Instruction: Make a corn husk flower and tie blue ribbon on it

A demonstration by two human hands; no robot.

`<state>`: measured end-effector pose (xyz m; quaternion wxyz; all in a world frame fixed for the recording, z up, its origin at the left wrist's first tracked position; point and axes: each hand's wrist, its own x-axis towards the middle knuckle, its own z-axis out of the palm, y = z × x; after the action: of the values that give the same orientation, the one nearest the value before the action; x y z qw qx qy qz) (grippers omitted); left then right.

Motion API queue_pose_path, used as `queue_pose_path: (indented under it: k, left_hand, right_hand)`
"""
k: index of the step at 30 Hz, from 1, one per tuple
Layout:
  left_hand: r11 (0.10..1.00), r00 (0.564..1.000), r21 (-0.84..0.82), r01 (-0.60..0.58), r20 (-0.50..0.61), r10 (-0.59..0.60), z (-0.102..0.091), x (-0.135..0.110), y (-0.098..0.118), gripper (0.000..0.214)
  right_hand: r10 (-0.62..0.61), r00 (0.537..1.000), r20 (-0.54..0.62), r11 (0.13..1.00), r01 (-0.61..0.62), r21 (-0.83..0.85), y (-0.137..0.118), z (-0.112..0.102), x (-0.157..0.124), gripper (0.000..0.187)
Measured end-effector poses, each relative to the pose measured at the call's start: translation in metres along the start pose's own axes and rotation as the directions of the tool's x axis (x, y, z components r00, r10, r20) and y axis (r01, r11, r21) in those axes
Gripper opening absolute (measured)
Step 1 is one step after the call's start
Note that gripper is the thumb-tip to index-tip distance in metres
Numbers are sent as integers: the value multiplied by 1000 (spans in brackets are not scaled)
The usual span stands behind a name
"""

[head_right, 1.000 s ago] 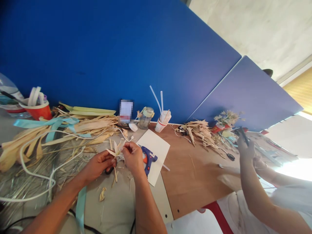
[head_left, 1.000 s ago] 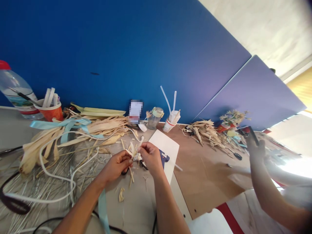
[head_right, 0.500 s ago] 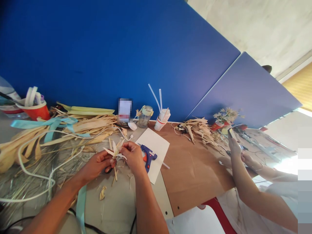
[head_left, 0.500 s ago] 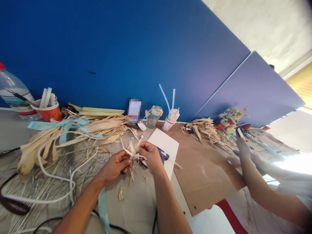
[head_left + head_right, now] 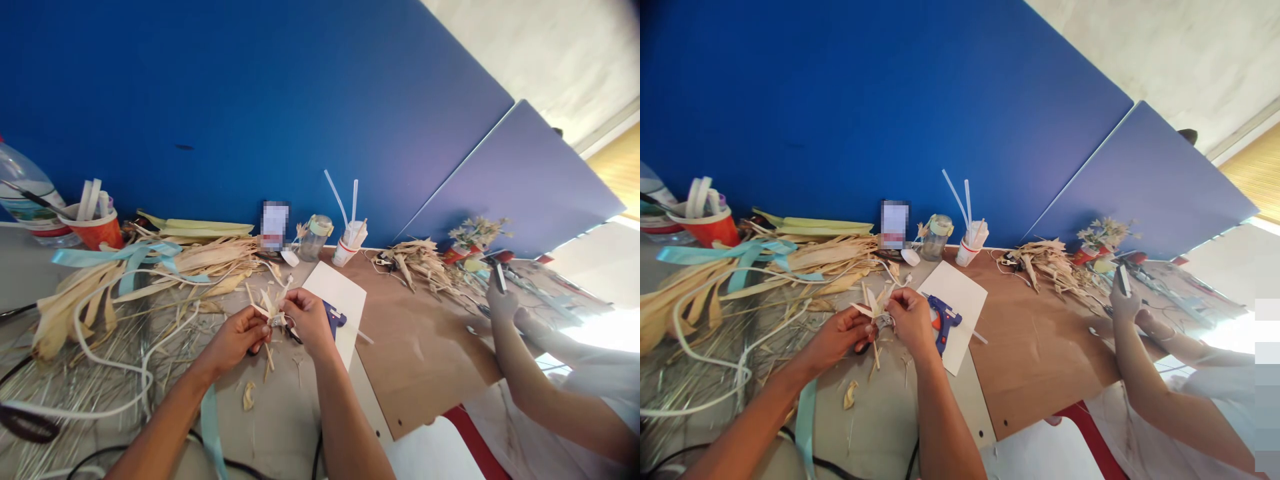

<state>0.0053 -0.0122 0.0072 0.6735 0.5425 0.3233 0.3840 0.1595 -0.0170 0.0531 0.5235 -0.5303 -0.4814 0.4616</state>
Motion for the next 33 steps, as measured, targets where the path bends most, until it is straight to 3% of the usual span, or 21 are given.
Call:
queue_pose_path:
  k: [12, 19, 26, 33]
  left_hand:
    - [1000, 998, -14, -3, -59, 2, 0, 2, -2, 26]
    - [999, 998, 14, -33, -44, 33, 1, 1, 3, 21]
    - [995, 996, 95, 37, -89, -28, 3, -3, 16, 15]
    - [999, 997, 40, 21, -74, -18, 2, -1, 16, 22]
  right_hand:
    - [63, 997, 34, 995, -65, 72, 2, 1, 0, 6]
    - [201, 979, 33, 948, -203, 244, -4, 3, -1, 16]
    - [285, 953, 103, 887, -303, 348, -7, 2, 0, 23]
    - [298, 942, 152, 885, -333, 325, -5, -1, 1, 28]
